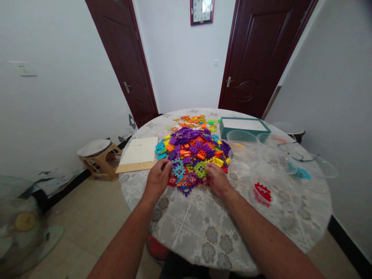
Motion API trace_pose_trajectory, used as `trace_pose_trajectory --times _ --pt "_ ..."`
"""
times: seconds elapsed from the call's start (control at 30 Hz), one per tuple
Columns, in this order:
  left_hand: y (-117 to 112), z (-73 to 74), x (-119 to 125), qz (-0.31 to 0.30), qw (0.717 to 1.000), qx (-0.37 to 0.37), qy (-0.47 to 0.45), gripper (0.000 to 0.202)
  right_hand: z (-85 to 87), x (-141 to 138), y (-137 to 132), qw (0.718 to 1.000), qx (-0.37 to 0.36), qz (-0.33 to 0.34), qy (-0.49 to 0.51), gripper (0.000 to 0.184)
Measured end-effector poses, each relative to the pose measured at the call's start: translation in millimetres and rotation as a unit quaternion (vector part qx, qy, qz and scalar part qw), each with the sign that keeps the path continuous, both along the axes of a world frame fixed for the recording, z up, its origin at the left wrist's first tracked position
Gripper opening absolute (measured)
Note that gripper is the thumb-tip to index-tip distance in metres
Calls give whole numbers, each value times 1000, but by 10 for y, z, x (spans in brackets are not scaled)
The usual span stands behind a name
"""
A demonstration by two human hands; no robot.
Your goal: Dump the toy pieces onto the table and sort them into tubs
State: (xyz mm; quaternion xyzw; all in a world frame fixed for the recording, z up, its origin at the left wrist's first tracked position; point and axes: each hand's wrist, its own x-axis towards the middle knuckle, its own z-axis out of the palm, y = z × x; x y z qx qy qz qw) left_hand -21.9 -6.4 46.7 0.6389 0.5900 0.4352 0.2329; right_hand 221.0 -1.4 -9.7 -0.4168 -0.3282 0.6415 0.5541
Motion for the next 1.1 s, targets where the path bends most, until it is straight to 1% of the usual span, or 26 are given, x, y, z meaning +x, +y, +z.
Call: trace_pose_trajectory --times 0.1,0.23,0.3,0.4,0.53,0.63,0.77,0.87,0.97,1.1 --pt "100 -7 209 -20 993 -64 -98 33 20 8 -1 1000 2 0 20 37" --pt "257 -57 468 -61 974 -94 -196 35 48 22 6 998 23 -18 49 37" --pt "304 -86 562 -87 968 -101 -214 37 54 30 15 998 34 -27 53 37" --pt "324 -141 638 -108 967 -108 -204 37 53 36 26 998 35 -32 50 37" --pt "297 -248 643 -124 960 -120 -218 37 50 29 26 998 27 -33 43 38" --pt "274 -307 622 -116 958 -126 -229 37 45 27 20 999 25 -31 34 37" --pt "258 -306 595 -112 961 -121 -223 37 12 41 26 999 25 -32 29 36" --pt "261 -294 577 -115 963 -108 -218 35 -29 53 42 999 30 -39 -3 36" --pt "276 -305 558 -114 967 -92 -209 34 -42 57 47 995 50 -61 -65 37" --pt "298 -320 530 -97 974 -74 -192 33 33 46 -18 984 112 -71 -123 38"
